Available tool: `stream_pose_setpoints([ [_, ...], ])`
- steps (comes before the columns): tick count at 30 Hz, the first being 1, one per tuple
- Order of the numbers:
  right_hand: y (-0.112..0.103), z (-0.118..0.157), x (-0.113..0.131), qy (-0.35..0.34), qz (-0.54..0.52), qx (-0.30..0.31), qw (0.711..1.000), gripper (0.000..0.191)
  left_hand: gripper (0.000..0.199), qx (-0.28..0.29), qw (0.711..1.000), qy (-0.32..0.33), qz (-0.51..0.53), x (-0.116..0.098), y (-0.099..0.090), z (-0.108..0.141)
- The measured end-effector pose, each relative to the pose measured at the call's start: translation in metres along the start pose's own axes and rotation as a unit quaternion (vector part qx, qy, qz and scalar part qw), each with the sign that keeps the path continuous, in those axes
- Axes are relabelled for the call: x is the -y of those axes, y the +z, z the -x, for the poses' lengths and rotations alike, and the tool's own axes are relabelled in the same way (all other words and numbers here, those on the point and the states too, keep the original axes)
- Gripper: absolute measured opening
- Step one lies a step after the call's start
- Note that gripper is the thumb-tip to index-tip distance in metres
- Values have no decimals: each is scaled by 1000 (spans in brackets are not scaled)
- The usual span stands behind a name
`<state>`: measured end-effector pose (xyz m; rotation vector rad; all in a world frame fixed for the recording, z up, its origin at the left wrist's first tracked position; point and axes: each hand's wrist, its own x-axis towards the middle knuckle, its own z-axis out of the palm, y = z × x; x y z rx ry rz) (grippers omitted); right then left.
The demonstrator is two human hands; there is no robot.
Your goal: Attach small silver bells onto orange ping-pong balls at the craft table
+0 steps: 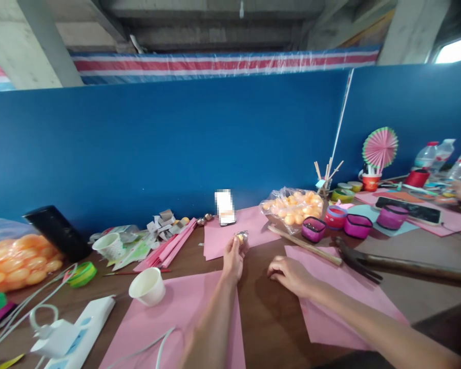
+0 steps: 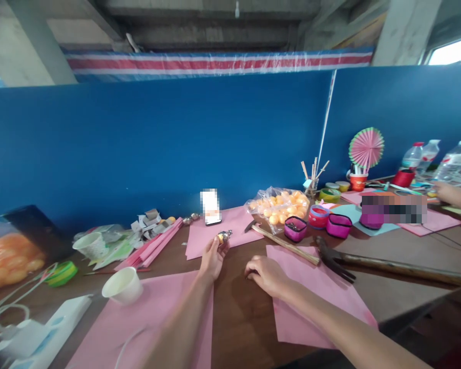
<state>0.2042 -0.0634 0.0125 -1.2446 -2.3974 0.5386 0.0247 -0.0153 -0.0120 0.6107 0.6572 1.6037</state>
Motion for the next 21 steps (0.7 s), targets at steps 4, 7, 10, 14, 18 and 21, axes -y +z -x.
stream_pose_setpoints([
  [4, 0, -1, 0, -13, 17, 10, 1000, 13, 22, -7, 1000, -9, -2, 0, 1, -1],
  [7, -3, -1, 1, -27, 20, 20, 999, 17, 20, -13, 1000, -4, 3, 0, 1, -1],
  [10, -8, 0, 1, -23, 18, 15, 999, 19, 20, -15, 1000, -4, 5, 0, 1, -1],
  [14, -11, 2, 2, -22, 19, 17, 999, 18, 20, -18, 1000, -8, -5, 0, 1, -2],
  [18, -10, 3, 6, -33, 15, 29, 999, 17, 21, -17, 1000, -9, -7, 0, 2, -1],
  [21, -9, 2, 9, -33, 15, 28, 999, 16, 20, -15, 1000, -8, -7, -1, 2, 0],
])
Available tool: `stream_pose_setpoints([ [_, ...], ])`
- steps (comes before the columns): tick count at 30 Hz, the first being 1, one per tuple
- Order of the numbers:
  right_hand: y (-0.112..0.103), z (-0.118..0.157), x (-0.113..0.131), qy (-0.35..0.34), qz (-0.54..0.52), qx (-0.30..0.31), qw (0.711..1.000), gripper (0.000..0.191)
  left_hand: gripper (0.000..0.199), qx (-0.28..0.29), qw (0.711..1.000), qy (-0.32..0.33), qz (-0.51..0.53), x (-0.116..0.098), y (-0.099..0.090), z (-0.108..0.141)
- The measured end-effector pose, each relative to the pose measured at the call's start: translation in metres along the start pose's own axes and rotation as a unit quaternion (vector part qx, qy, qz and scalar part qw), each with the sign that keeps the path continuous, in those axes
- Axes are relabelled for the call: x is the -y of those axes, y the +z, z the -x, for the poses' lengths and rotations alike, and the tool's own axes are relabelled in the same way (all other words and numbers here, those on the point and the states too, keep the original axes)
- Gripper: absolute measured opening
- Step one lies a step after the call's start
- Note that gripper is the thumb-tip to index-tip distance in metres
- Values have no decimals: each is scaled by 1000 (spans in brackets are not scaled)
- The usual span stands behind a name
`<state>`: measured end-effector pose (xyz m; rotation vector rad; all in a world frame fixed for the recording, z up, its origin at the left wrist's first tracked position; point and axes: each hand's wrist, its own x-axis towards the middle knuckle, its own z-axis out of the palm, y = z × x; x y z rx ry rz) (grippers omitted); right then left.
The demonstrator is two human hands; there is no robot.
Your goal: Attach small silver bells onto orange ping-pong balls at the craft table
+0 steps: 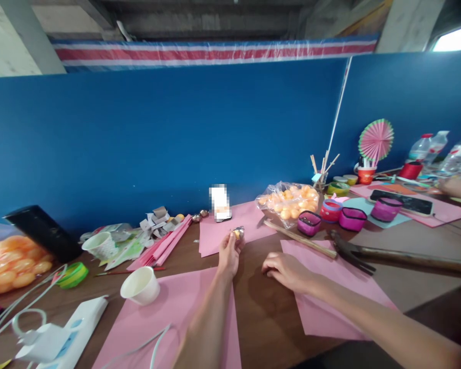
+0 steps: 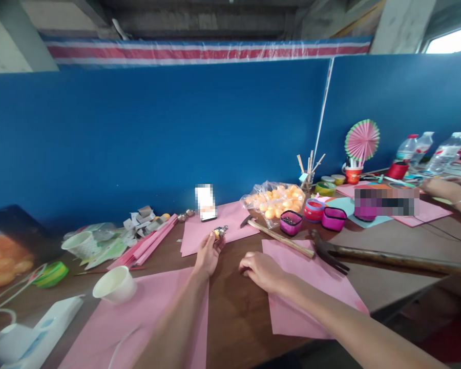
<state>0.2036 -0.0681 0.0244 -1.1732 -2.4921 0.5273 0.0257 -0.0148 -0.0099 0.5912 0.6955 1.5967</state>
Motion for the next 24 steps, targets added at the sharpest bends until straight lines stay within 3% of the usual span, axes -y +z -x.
stream_pose_setpoints([
  [6, 3, -3, 0, -15, -11, -2, 1000, 16, 18, 14, 1000, 7, -9, 0, -1, 0],
  [14, -1, -14, 1, 13, -113, -76, 991, 12, 21, 32, 999, 15, -8, 0, -1, 2],
  [24, -5, -79, -8, 36, -247, -172, 953, 17, 25, 31, 999, 15, -27, -6, 6, 8],
])
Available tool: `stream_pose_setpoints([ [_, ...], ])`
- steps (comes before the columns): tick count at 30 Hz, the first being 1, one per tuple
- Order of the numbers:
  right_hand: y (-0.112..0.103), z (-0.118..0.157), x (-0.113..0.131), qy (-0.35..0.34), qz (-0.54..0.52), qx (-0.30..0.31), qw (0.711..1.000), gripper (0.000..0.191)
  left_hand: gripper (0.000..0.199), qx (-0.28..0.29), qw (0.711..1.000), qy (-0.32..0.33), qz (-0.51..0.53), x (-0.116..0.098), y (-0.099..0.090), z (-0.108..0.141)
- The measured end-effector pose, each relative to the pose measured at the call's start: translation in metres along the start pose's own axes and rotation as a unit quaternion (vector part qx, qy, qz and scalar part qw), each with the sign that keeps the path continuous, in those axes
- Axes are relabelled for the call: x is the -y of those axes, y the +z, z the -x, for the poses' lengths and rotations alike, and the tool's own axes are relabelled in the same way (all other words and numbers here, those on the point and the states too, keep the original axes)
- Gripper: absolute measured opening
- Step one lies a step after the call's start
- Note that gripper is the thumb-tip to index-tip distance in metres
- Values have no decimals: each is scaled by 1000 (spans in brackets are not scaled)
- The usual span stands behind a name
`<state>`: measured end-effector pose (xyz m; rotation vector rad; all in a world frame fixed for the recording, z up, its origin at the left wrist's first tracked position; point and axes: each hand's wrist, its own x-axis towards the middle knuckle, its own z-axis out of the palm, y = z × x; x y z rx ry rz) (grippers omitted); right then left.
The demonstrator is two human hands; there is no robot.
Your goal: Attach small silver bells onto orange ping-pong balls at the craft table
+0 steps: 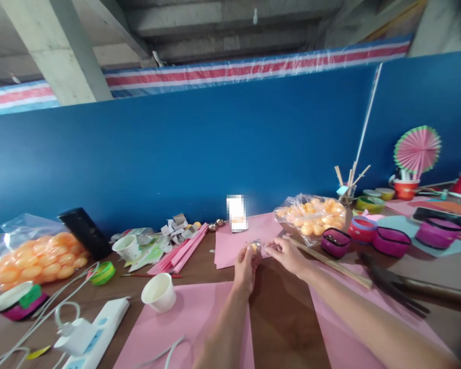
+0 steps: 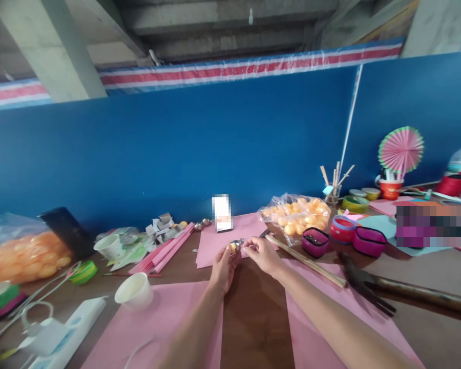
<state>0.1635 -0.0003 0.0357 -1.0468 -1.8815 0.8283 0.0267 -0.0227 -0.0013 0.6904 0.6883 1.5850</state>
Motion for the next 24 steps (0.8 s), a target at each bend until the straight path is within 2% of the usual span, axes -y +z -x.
stream_pose_setpoints([
  [4, 11, -17, -6, 9, -72, -37, 997, 22, 28, -16, 1000, -8, -1, 0, 1, 0],
  [9, 17, -15, -22, 44, -135, -76, 987, 27, 27, -43, 999, -6, 13, 5, -1, -3],
  [16, 23, -11, -37, 109, -217, -61, 968, 32, 27, -45, 999, -13, 15, 4, -1, -4],
  [19, 29, -10, -40, 97, -257, -38, 961, 35, 28, -26, 1000, -4, 7, 3, 0, -5],
  [24, 29, -9, -36, 73, -249, -37, 965, 30, 27, -21, 1000, -6, 6, 3, -1, -6],
])
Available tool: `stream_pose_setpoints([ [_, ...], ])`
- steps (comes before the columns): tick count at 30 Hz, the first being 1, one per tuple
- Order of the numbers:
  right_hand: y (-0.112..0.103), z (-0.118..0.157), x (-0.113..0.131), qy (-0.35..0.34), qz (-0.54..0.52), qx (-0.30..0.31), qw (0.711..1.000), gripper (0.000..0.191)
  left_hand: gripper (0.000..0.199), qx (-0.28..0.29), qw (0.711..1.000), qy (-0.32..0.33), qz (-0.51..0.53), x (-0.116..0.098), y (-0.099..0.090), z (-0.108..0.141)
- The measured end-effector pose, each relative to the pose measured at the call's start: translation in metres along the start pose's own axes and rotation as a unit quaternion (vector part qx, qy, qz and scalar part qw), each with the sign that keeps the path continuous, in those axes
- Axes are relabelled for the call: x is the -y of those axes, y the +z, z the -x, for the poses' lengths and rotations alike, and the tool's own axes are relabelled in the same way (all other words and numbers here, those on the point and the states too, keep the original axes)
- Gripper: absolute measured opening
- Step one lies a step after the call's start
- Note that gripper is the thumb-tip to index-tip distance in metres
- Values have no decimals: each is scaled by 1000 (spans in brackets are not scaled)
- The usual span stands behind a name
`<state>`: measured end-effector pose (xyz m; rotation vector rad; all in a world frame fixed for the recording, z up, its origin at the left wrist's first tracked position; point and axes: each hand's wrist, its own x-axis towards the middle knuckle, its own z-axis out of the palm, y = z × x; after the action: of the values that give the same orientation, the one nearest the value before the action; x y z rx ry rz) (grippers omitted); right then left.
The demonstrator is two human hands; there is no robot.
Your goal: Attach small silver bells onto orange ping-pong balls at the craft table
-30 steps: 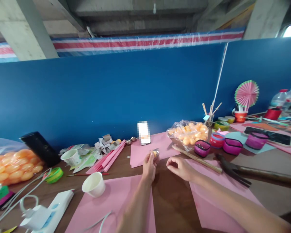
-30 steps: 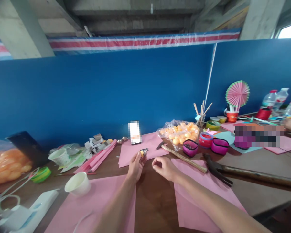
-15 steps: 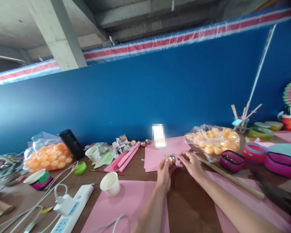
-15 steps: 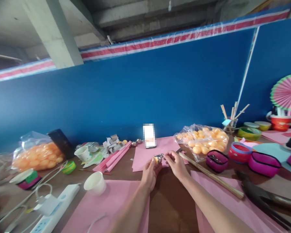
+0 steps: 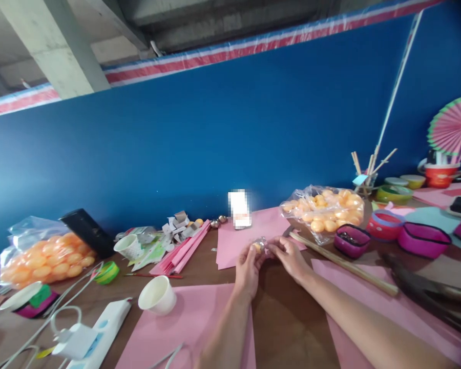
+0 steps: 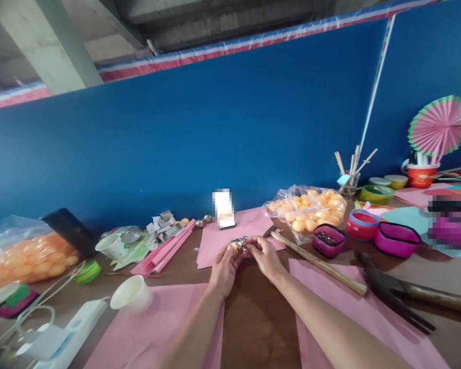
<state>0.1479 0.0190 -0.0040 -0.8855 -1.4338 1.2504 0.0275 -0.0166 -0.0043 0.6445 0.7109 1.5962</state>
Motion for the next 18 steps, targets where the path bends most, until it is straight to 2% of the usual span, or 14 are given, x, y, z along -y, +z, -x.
stream_pose_setpoints([
  [6, 0, 4, 10, -33, 48, -18, 998, 24, 27, -23, 1000, 0, -6, 1, -3, 0],
  [9, 2, 5, 9, -51, 49, -7, 997, 21, 26, -30, 1000, -1, -9, 1, -3, 0],
  [13, 5, 6, 5, -41, 5, 18, 999, 19, 28, -30, 999, -4, -14, 1, -3, 1],
  [18, 6, 6, 7, -16, 1, 16, 1000, 22, 33, -26, 1000, -1, -10, 2, -2, 1],
])
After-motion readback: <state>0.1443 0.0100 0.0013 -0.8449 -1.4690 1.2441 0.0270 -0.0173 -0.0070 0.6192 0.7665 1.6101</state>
